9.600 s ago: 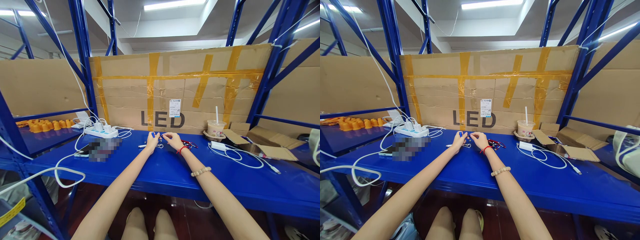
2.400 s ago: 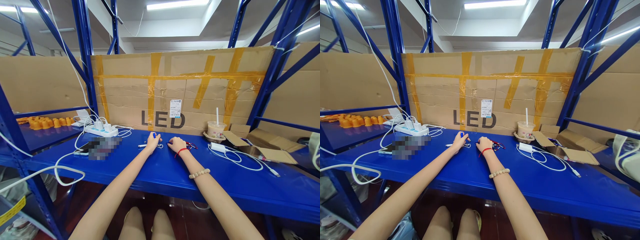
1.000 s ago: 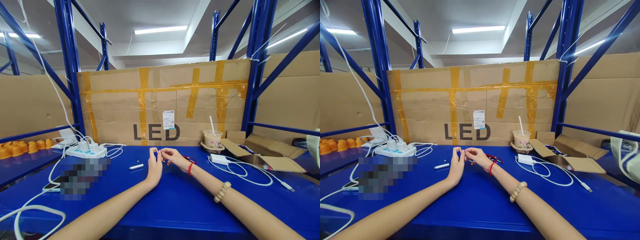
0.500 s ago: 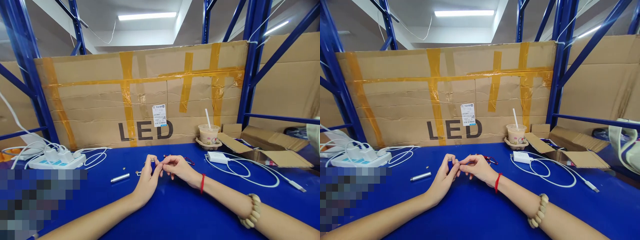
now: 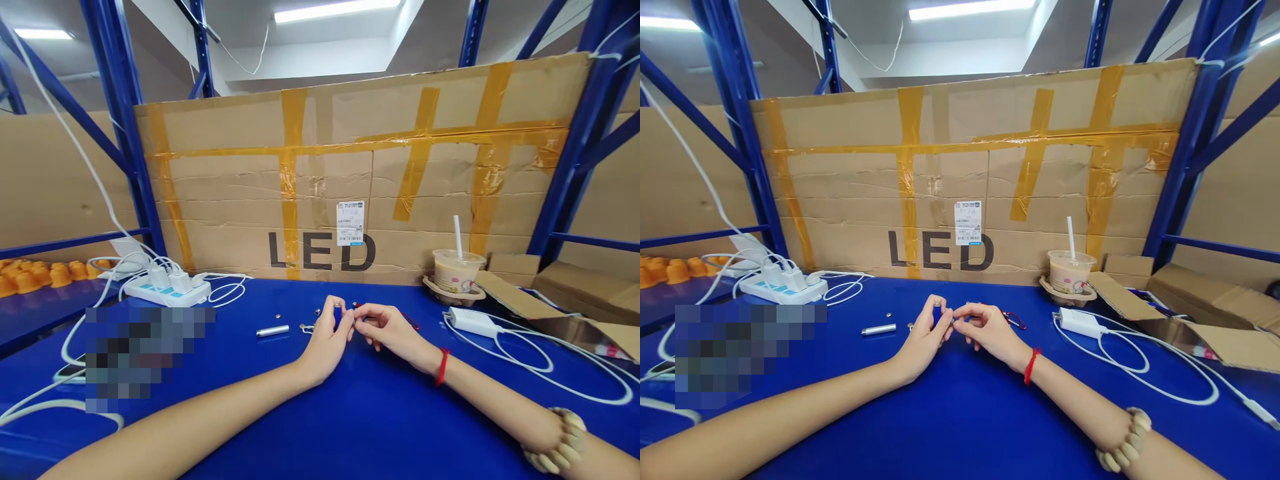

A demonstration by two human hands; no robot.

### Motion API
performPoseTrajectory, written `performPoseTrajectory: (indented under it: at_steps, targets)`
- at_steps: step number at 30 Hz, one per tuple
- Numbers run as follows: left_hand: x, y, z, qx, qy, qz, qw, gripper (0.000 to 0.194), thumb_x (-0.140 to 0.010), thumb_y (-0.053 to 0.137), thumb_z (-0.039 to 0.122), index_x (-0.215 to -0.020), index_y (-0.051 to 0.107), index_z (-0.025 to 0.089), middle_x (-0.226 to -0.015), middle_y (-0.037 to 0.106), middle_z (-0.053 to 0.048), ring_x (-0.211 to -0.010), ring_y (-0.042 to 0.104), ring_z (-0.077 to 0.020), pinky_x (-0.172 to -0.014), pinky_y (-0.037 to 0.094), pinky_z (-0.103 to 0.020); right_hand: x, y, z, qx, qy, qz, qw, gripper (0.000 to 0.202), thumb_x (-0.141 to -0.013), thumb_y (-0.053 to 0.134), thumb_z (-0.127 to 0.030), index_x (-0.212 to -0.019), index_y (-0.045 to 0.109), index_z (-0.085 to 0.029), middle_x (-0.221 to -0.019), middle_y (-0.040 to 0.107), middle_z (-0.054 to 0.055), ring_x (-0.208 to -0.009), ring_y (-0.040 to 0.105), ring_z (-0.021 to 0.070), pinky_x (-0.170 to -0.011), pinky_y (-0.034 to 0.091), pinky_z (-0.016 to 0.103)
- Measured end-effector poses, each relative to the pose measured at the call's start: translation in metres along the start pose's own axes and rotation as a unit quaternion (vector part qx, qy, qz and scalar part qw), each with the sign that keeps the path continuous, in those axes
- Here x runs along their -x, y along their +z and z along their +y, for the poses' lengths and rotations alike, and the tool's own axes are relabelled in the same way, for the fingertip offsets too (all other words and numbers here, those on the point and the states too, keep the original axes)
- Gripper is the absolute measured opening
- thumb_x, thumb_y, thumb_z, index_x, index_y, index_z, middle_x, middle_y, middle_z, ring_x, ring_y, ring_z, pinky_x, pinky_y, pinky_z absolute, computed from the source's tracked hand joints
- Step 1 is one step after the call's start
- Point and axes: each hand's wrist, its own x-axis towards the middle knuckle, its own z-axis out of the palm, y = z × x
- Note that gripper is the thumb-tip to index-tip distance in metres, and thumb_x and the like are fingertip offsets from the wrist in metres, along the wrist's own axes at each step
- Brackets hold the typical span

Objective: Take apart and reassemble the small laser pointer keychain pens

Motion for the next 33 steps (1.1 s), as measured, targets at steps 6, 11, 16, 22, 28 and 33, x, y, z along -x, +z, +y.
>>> performPoseTrajectory:
  at_steps: [6,11,16,22,28,33]
  targets:
    - [0.000,0.000,-0.001,0.024,-0.017,-0.012,0.999,0.024,-0.084,0.038,0.044,-0.080,0.030,0.021,-0.051,0.037,0.009,-0.043,0.035,-0.0059,-0.044,0.028,-0.017,0.002,0.001,-0.003,0.053,-0.013,0.007,0.999,0.037,-0.066,0.061,-0.048,-0.085,0.059,-0.015,-0.063,0.057,-0.001,-0.043,0.046,0.0053,-0.035,0.038,0.017]
    - [0.003,0.000,0.001,0.068,-0.038,-0.032,0.996,0.026,-0.083,0.038,0.046,-0.080,0.027,0.022,-0.050,0.037,0.011,-0.032,0.033,-0.0037,-0.036,0.025,-0.015,0.007,0.003,-0.010,0.089,-0.031,0.021,0.995,0.034,-0.069,0.058,-0.048,-0.081,0.060,-0.016,-0.054,0.051,-0.003,-0.041,0.045,0.0063,-0.035,0.037,0.018]
    - [0.007,0.002,0.006,0.081,-0.034,-0.040,0.995,0.027,-0.082,0.041,0.045,-0.078,0.027,0.022,-0.049,0.038,0.012,-0.030,0.033,-0.0025,-0.034,0.025,-0.014,0.010,0.008,-0.019,0.109,-0.052,0.054,0.991,0.033,-0.073,0.053,-0.050,-0.069,0.058,-0.017,-0.045,0.046,-0.004,-0.037,0.042,0.0070,-0.034,0.035,0.018]
    - [0.007,0.004,0.006,0.085,-0.056,-0.031,0.994,0.029,-0.081,0.041,0.048,-0.079,0.028,0.022,-0.050,0.040,0.011,-0.030,0.034,-0.0026,-0.033,0.023,-0.013,0.010,0.012,-0.020,0.116,-0.032,0.075,0.990,0.033,-0.072,0.053,-0.050,-0.071,0.059,-0.017,-0.044,0.047,-0.004,-0.037,0.042,0.0073,-0.034,0.034,0.018]
    - [0.006,0.004,0.008,0.076,-0.081,-0.020,0.994,0.032,-0.079,0.041,0.052,-0.078,0.030,0.022,-0.051,0.041,0.010,-0.030,0.034,-0.0030,-0.032,0.021,-0.014,0.011,0.016,-0.024,0.086,-0.009,0.103,0.991,0.039,-0.069,0.053,-0.055,-0.068,0.057,-0.016,-0.040,0.046,-0.005,-0.033,0.040,0.0065,-0.033,0.033,0.018]
    - [0.005,0.004,0.010,0.102,-0.103,-0.027,0.989,0.036,-0.077,0.038,0.057,-0.078,0.033,0.021,-0.051,0.042,0.008,-0.033,0.028,-0.0036,-0.033,0.016,-0.015,0.010,0.020,-0.024,0.024,-0.006,0.123,0.992,0.043,-0.064,0.057,-0.058,-0.071,0.058,-0.016,-0.050,0.051,-0.003,-0.035,0.040,0.0056,-0.031,0.034,0.018]
